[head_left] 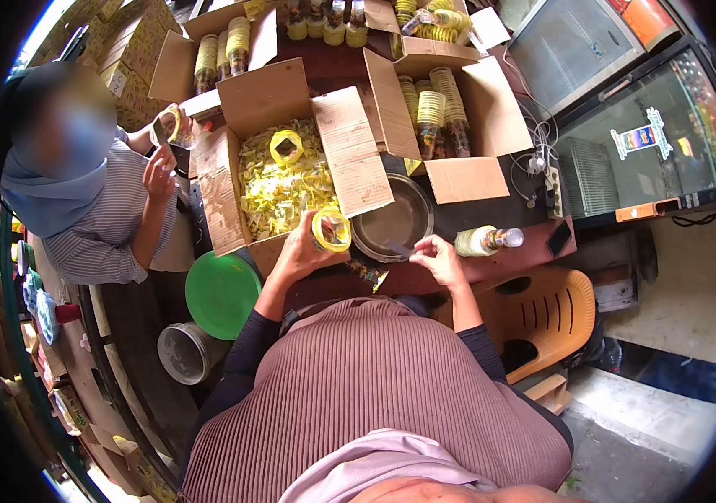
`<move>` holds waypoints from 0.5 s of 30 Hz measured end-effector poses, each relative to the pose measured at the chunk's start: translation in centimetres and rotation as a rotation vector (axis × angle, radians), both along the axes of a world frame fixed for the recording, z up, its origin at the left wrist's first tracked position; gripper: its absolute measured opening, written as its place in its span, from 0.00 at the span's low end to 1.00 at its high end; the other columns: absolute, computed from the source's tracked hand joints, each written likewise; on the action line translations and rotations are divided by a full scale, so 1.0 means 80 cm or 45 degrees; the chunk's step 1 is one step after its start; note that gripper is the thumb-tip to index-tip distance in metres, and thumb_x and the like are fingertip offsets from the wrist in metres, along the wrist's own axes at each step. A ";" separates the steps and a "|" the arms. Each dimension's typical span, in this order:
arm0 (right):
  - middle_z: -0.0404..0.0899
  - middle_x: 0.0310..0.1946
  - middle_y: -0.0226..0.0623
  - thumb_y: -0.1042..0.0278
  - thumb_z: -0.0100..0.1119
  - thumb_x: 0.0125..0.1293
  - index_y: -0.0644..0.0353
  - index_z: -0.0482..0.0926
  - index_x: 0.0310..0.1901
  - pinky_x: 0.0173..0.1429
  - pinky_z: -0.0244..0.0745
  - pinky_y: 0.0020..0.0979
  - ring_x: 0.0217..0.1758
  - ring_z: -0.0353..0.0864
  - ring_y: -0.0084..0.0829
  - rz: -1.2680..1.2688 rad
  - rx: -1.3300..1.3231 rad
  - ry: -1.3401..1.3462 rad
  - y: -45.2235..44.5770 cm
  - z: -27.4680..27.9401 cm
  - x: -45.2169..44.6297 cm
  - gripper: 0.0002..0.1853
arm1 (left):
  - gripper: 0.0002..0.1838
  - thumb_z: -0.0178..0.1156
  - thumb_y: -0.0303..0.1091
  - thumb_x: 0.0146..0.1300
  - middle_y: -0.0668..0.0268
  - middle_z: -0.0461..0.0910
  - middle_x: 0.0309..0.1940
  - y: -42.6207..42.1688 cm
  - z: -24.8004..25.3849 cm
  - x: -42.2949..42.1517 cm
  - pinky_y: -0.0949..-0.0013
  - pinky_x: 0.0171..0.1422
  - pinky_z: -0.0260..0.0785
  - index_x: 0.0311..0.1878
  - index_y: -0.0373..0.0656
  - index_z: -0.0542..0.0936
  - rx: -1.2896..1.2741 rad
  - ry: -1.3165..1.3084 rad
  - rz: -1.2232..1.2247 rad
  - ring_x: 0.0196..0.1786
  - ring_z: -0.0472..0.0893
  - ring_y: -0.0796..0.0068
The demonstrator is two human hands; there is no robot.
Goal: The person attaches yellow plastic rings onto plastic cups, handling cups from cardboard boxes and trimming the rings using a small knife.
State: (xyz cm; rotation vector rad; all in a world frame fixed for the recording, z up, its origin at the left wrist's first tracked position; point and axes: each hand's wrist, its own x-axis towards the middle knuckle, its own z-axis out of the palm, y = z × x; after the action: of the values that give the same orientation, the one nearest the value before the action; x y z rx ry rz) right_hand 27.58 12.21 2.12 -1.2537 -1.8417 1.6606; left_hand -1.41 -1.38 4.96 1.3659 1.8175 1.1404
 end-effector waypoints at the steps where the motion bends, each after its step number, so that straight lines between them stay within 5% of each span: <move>1: 0.81 0.28 0.29 0.76 0.72 0.51 0.63 0.79 0.36 0.40 0.76 0.23 0.33 0.79 0.18 0.043 -0.050 -0.132 0.000 -0.015 0.016 0.11 | 0.48 0.80 0.45 0.40 0.52 0.80 0.45 -0.002 -0.003 0.000 0.60 0.54 0.72 0.61 0.36 0.63 -0.018 0.000 -0.001 0.50 0.81 0.56; 3: 0.82 0.26 0.30 0.76 0.73 0.47 0.64 0.80 0.34 0.37 0.77 0.25 0.31 0.80 0.19 0.075 -0.124 -0.223 -0.002 -0.051 0.046 0.12 | 0.49 0.79 0.40 0.42 0.59 0.79 0.45 -0.006 -0.008 0.002 0.67 0.55 0.72 0.63 0.34 0.60 0.000 -0.020 0.016 0.48 0.80 0.70; 9: 0.84 0.27 0.37 0.77 0.74 0.45 0.64 0.81 0.34 0.36 0.78 0.27 0.30 0.82 0.23 0.116 -0.093 -0.561 -0.011 -0.101 0.077 0.13 | 0.37 0.75 0.39 0.48 0.55 0.78 0.50 0.000 0.000 0.011 0.64 0.59 0.70 0.59 0.34 0.68 0.058 -0.413 -0.181 0.52 0.79 0.63; 11: 0.85 0.32 0.42 0.71 0.76 0.45 0.63 0.81 0.37 0.43 0.79 0.32 0.37 0.84 0.30 0.048 -0.077 -0.578 -0.014 -0.100 0.068 0.17 | 0.37 0.74 0.38 0.49 0.54 0.77 0.51 0.000 -0.020 0.013 0.63 0.60 0.69 0.60 0.35 0.68 0.111 -0.352 -0.178 0.54 0.78 0.62; 12: 0.83 0.39 0.44 0.66 0.75 0.47 0.62 0.80 0.42 0.53 0.75 0.38 0.47 0.81 0.38 0.154 0.363 -0.781 -0.017 -0.110 0.067 0.20 | 0.36 0.73 0.37 0.50 0.54 0.76 0.53 -0.001 -0.026 0.012 0.63 0.62 0.68 0.60 0.35 0.68 0.164 -0.291 -0.172 0.56 0.77 0.61; 15: 0.79 0.45 0.43 0.63 0.72 0.51 0.60 0.79 0.46 0.59 0.71 0.42 0.53 0.76 0.44 0.045 0.675 -0.878 -0.020 -0.056 0.034 0.21 | 0.38 0.73 0.38 0.49 0.52 0.75 0.53 0.001 0.002 0.019 0.61 0.63 0.67 0.62 0.36 0.66 0.009 0.017 -0.120 0.58 0.76 0.56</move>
State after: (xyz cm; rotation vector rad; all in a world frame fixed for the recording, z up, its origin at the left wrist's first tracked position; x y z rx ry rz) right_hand 30.26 10.63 -2.36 -1.6489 -2.4667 0.6714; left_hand 0.11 -1.34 5.12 1.4507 1.7410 1.0924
